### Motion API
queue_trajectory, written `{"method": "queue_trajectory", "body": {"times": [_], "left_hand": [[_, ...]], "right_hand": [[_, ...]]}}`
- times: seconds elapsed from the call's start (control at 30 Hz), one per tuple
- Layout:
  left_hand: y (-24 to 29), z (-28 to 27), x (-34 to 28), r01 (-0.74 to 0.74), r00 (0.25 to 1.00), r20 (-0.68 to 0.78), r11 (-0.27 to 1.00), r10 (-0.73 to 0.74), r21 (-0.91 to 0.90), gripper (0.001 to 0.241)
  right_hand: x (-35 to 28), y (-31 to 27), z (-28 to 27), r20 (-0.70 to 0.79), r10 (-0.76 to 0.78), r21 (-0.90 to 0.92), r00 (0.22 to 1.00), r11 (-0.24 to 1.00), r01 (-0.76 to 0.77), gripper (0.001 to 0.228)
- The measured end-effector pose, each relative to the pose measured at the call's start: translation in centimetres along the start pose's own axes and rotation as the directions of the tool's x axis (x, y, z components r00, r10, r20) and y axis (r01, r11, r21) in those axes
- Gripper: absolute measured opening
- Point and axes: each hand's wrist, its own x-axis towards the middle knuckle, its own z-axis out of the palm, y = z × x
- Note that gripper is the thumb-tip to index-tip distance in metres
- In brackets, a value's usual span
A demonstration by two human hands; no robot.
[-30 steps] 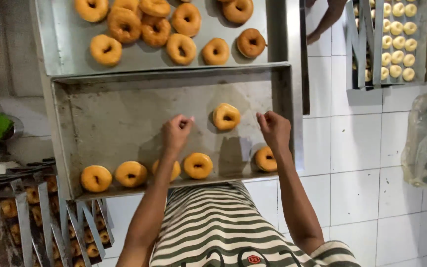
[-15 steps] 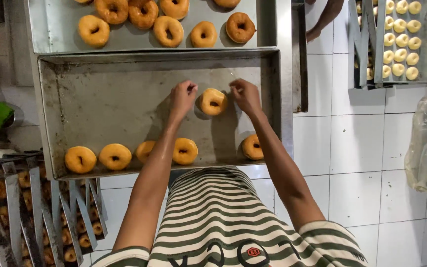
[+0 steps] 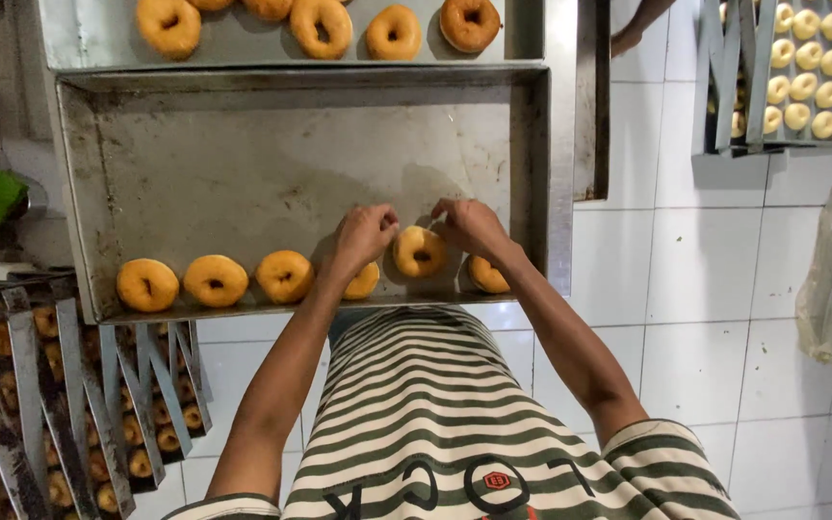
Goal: Arranging donuts on trays in a bakery kitchen.
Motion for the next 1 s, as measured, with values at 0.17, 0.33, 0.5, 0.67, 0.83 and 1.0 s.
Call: {"method": "queue_trajectory", "body": {"times": [0.17, 0.33, 0.5, 0.67, 0.83, 1.0], "left_hand": [[-0.1, -0.6, -2.1, -0.036, 0.998, -0.045, 0.997, 0.039, 0.073, 0.019], [0.9, -1.6, -2.5, -0.071, 0.99, -0.122, 0.997, 0.076, 0.043, 0.022], [1.6, -1.3, -2.3, -0.08, 0.994, -0.069, 0.997, 0.08, 0.0, 0.018], [0.0, 0.9, -2.1, -0.148, 0.987, -0.051, 0.987, 0.151, 0.069, 0.012], [-0.9, 1.4, -2.4, -0.193, 0.981, 0.037, 0.969, 0.189, 0.157, 0.011], [-2.7, -3.1, -4.7, -0.097, 0.98, -0.14, 0.954, 0.142, 0.283, 0.014]], "right_hand": [[-3.2, 1.6, -0.9, -0.168, 0.038, -0.175, 0.985, 0.982, -0.068, 0.012], [-5.9, 0.2, -3.5, -0.313, 0.008, -0.111, 0.95, 0.993, -0.045, 0.014], [-6.1, 0.9, -2.7, -0.31, 0.046, -0.082, 0.95, 0.994, -0.075, 0.011], [-6.0, 0.6, -2.0, -0.302, -0.073, -0.093, 0.951, 0.995, 0.047, 0.013], [-5.8, 0.2, -2.1, -0.286, -0.039, -0.077, 0.957, 0.997, 0.018, 0.021], [-6.4, 0.5, -3.2, -0.333, -0.054, -0.073, 0.942, 0.997, 0.032, 0.019]]}}
